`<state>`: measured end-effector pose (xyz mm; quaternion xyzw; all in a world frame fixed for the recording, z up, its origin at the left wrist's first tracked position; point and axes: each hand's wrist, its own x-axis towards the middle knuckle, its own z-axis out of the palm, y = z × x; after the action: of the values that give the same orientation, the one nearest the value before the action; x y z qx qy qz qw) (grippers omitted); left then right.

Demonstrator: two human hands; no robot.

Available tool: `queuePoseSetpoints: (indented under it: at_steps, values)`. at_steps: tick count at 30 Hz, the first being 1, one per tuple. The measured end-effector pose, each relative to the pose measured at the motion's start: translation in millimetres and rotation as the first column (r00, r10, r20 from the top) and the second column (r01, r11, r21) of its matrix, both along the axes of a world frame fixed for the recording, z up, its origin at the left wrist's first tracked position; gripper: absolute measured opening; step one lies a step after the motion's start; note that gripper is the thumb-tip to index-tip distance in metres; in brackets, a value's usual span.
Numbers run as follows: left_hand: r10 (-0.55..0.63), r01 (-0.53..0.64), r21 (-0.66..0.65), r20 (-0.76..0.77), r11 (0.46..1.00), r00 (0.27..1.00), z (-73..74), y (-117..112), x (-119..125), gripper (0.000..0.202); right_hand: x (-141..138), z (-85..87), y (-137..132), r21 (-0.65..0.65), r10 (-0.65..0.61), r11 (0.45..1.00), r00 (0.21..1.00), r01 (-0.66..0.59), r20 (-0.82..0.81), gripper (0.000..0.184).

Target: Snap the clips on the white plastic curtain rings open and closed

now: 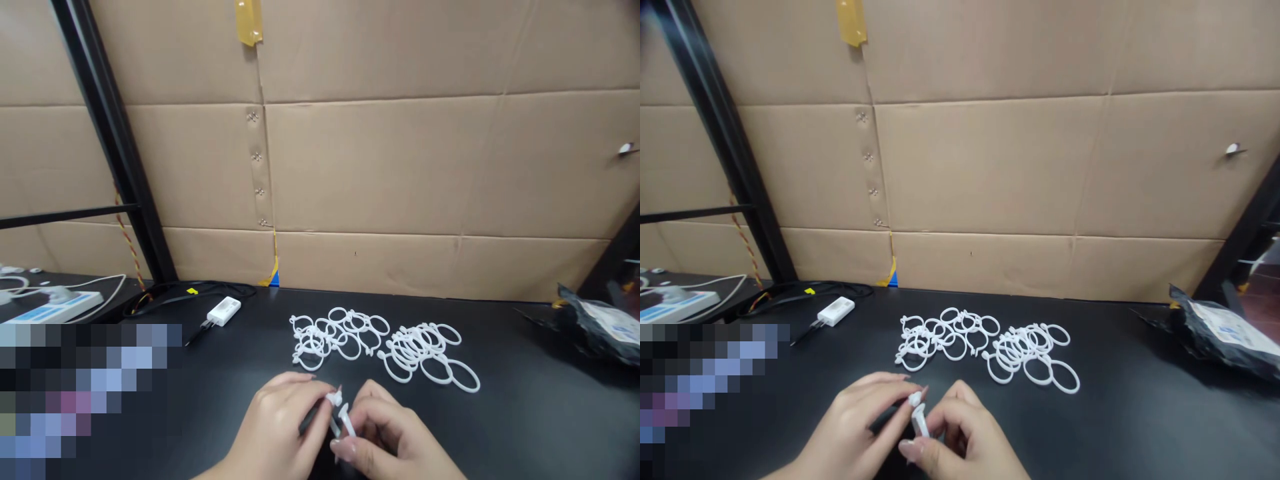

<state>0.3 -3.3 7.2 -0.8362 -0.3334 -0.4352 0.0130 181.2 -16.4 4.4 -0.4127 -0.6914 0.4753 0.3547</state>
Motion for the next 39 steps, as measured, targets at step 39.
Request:
queuePoseSetpoints:
  at_steps: [39]
  values:
    - [-0.175,0.174,0.049,0.012,0.984,0.985,-15.6,1,8,0.024,-6,-10.9,4,-0.394,-0.028,0.906,0.905,-0.156,-0.424,0.047]
